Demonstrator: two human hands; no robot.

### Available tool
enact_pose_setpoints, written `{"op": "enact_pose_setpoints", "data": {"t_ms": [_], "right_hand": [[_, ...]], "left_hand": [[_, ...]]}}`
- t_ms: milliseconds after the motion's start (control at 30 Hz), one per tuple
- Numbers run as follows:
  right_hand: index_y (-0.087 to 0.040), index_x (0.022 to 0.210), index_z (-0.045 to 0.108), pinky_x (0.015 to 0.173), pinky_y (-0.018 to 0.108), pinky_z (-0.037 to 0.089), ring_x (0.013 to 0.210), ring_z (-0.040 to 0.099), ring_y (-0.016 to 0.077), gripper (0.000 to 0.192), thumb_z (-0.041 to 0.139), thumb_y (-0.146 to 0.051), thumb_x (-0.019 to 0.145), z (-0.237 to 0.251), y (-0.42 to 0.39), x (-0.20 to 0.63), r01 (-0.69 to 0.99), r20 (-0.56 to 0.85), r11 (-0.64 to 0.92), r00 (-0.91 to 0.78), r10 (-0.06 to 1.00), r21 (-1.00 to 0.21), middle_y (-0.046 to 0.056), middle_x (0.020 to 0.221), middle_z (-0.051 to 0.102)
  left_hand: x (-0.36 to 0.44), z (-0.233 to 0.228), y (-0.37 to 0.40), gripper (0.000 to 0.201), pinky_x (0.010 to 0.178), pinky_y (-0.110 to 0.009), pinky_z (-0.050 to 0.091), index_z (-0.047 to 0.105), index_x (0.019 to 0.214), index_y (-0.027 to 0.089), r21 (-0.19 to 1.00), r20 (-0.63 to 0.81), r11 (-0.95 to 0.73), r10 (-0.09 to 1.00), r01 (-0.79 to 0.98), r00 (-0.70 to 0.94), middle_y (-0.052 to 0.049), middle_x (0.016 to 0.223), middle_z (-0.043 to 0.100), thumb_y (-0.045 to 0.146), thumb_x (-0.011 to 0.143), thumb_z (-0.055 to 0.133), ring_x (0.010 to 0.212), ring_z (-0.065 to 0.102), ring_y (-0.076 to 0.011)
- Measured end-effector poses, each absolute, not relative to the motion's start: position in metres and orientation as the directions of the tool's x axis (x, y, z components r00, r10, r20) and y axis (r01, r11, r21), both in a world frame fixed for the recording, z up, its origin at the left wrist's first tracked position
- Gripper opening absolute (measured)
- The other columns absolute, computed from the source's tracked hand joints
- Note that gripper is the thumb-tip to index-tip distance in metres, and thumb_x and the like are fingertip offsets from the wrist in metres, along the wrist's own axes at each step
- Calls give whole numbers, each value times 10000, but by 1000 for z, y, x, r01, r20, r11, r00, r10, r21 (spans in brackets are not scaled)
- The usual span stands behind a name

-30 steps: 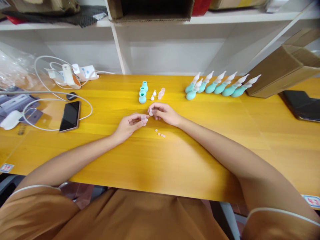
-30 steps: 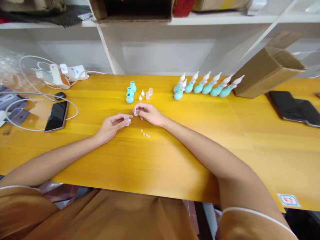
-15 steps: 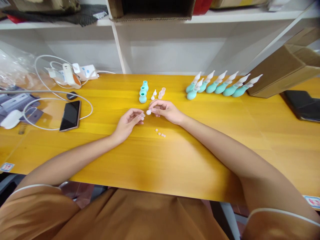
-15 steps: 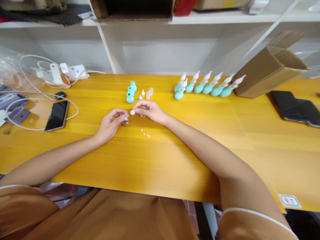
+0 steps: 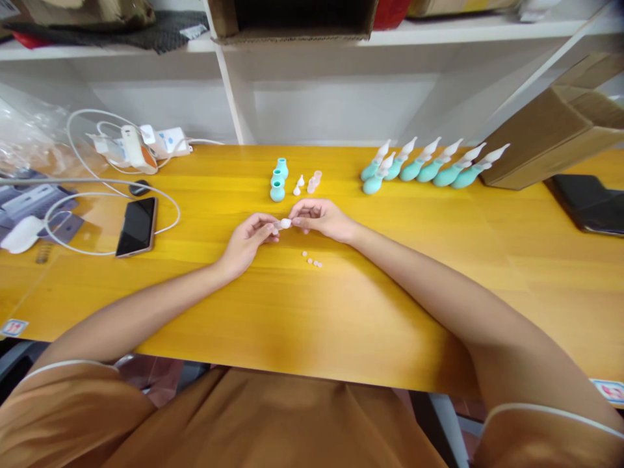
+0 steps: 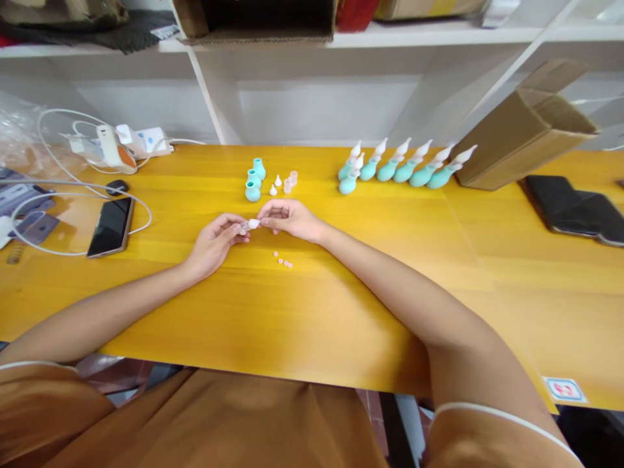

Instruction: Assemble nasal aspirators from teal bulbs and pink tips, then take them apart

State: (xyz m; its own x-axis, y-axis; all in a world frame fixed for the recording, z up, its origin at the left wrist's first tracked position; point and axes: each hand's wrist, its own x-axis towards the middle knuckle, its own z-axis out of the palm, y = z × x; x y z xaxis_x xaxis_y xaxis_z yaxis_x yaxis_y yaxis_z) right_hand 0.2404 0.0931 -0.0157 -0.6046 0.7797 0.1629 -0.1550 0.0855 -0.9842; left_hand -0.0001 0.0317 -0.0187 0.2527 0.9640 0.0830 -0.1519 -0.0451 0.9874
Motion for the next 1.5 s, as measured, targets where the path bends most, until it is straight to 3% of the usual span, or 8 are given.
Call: {"op": "enact_pose_setpoints", "data": {"t_ms": [433, 1167, 1500], "right_hand": [[-160, 981, 742, 624, 238, 508, 636, 591, 87, 459, 947, -539, 821, -15, 92, 242, -82, 166, 146, -611, 774, -986, 8, 826, 749], [-142, 809, 754, 501, 221, 496, 495, 573, 70, 447, 989, -512, 724, -17, 89, 243, -55, 111, 96, -540, 834, -994, 56, 745, 808], [-143, 760, 723, 493, 206, 517, 482, 607, 74, 470, 997, -522, 709, -16, 88, 246, -18, 85, 92, -577, 812, -996, 52, 714, 803]], "left_hand": [[1, -22, 32, 347, 805, -282, 598, 726, 1028, 191, 990, 132, -118, 969, -78, 208, -15, 957, 728, 471, 898, 885, 820, 698, -127], [3, -16, 29, 377, 901, -324, 596, 697, 1010, 191, 990, 143, -142, 969, -22, 201, -17, 969, 711, 459, 856, 913, 894, 699, -153], [1, -18, 28, 463, 906, -351, 585, 659, 968, 191, 991, 109, -122, 972, 48, 206, -29, 956, 756, 555, 837, 913, 877, 709, -164]]}}
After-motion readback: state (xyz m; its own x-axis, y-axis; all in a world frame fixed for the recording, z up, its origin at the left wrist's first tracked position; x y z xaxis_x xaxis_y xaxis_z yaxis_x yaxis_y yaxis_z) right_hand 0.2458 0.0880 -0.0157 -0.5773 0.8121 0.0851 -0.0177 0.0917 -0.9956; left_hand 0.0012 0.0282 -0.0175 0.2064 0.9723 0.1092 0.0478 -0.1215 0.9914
